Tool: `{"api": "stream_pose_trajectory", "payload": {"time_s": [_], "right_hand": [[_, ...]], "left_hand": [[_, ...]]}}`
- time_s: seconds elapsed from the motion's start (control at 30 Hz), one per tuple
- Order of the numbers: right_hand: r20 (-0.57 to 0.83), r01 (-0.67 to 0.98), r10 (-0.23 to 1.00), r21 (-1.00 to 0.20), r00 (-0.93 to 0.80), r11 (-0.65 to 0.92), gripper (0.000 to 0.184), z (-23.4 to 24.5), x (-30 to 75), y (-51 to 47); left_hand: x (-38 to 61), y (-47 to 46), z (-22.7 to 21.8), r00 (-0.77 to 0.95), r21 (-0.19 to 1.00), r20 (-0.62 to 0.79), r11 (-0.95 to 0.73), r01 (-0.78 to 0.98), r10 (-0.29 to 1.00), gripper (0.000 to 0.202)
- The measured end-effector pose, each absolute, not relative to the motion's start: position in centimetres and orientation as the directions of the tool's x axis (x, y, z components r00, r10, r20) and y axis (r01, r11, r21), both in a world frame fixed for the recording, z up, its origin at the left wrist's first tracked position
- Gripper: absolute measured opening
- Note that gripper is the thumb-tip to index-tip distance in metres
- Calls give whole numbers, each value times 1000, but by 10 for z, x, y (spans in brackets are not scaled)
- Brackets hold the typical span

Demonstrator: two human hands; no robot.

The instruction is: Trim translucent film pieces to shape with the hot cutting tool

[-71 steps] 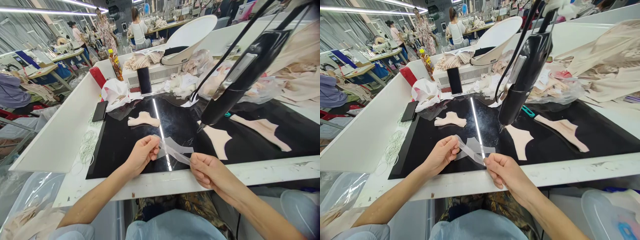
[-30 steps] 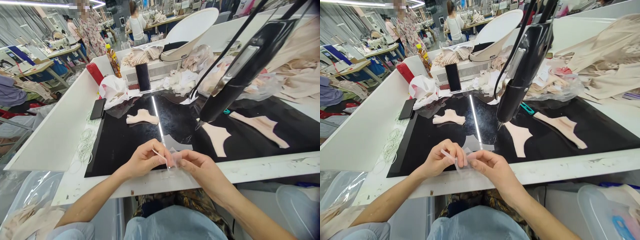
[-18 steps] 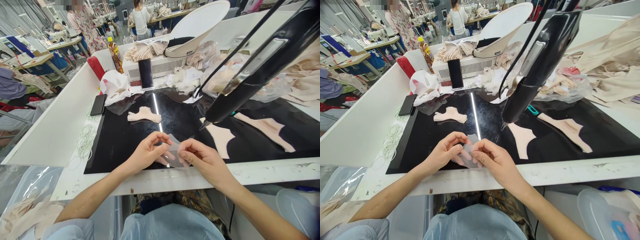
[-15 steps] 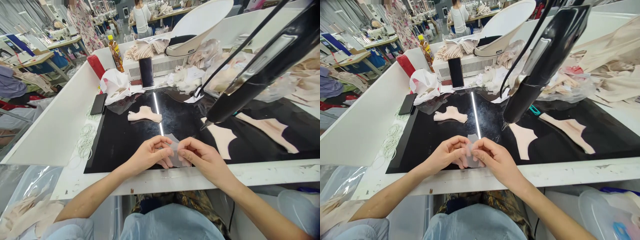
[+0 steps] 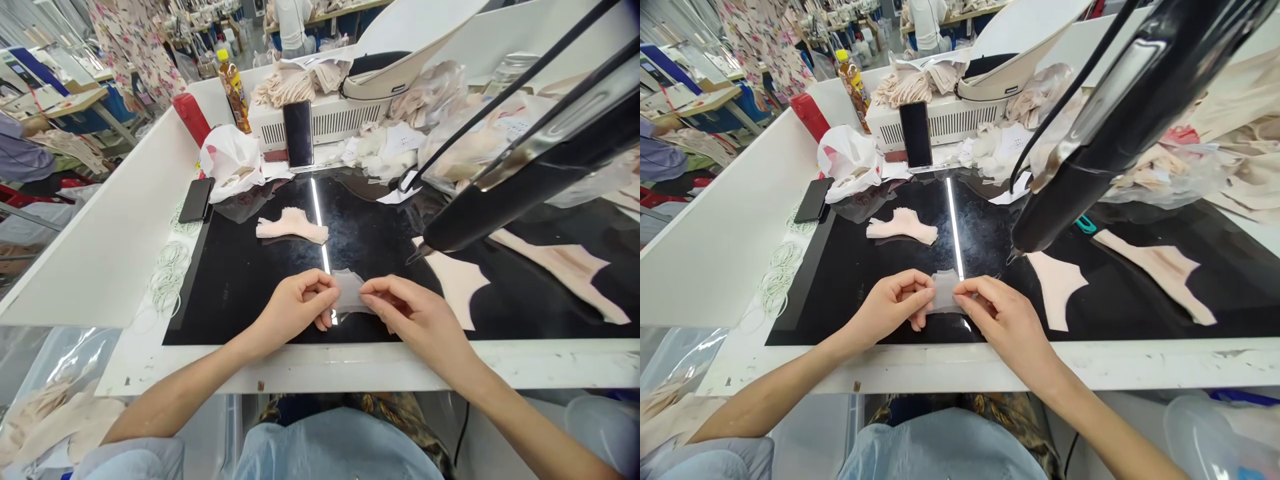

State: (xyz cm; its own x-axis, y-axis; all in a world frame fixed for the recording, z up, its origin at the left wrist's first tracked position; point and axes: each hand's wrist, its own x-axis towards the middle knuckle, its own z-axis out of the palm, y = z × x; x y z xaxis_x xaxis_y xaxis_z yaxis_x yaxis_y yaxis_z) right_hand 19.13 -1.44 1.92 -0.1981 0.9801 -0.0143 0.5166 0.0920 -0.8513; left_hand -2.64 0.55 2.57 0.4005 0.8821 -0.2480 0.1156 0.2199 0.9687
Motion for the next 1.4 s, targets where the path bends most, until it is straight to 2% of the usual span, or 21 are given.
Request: {"api": "stream_pose_trajectory", "payload": {"time_s": [0.13,0.23,0.33,0.43,0.53,0.67,0.8,1.0,1.4], "right_hand": [[133,606,961,-753,-242,257,20,18,194,-8],[205,648,938,-680,-280,342,23,13,195,-6],[280,708,906,-566,-317,422,24,7,195,-4],[336,756,870,-442,-360,483,26,3,194,-2],[357,785,851,-359,-384,505,24,0,193,-1],[365,790,834,-313,-413,528,22,-3,193,-1],[375,788,822,-288,-430,544,21,-3,192,-1],[397,796,801,-230,-448,559,20,-1,191,-2],[407,803,796,-206,-449,559,19,0,190,-3]], "left_hand": [[-27,6,26,355,963,-191,104,249,915,16],[-27,7,26,310,898,-76,-70,434,948,12],[-27,8,23,319,724,50,-254,641,946,10],[-27,7,18,381,512,129,-391,765,915,14],[-27,7,15,443,362,160,-470,805,882,17],[-27,5,13,484,255,186,-518,816,855,21],[-27,6,12,499,210,197,-534,819,844,23],[-28,8,13,507,205,199,-542,815,839,23],[-27,6,13,508,190,180,-536,822,842,22]]}}
